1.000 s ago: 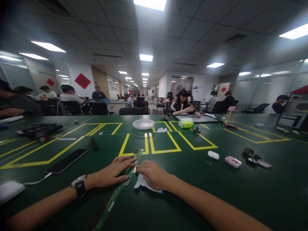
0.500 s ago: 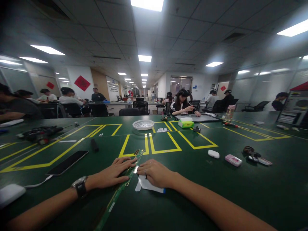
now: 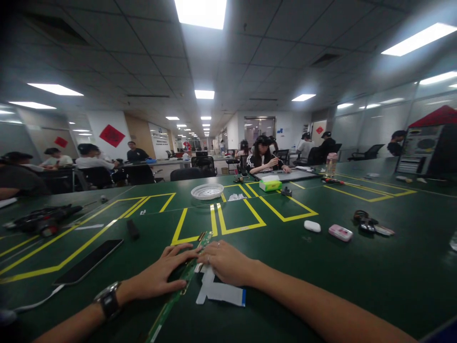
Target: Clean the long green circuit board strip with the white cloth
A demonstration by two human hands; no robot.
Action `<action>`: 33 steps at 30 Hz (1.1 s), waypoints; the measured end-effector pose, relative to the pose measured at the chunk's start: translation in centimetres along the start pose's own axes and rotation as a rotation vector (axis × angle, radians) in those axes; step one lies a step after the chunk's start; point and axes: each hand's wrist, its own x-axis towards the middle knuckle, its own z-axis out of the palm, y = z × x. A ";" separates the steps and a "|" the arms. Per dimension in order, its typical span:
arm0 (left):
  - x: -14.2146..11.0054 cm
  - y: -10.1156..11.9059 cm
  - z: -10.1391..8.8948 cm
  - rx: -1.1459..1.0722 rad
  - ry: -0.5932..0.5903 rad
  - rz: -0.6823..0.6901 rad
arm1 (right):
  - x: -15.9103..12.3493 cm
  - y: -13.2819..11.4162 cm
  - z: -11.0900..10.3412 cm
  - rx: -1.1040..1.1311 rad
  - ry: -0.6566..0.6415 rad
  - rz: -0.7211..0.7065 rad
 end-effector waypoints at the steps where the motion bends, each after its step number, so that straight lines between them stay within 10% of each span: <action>1: -0.1 -0.1 0.1 -0.003 0.006 0.002 | 0.1 -0.3 0.1 -0.017 0.005 -0.002; 10: -0.2 -0.8 0.1 -0.251 0.221 -0.155 | 0.5 0.6 0.6 0.002 -0.121 -0.095; 22: 0.3 -2.8 0.5 -0.413 0.431 -0.278 | -7.0 13.2 -3.3 -0.362 -0.107 0.764; 33: 0.3 -2.5 0.4 -0.341 0.335 -0.269 | -8.7 15.1 -3.1 -0.298 -0.185 0.892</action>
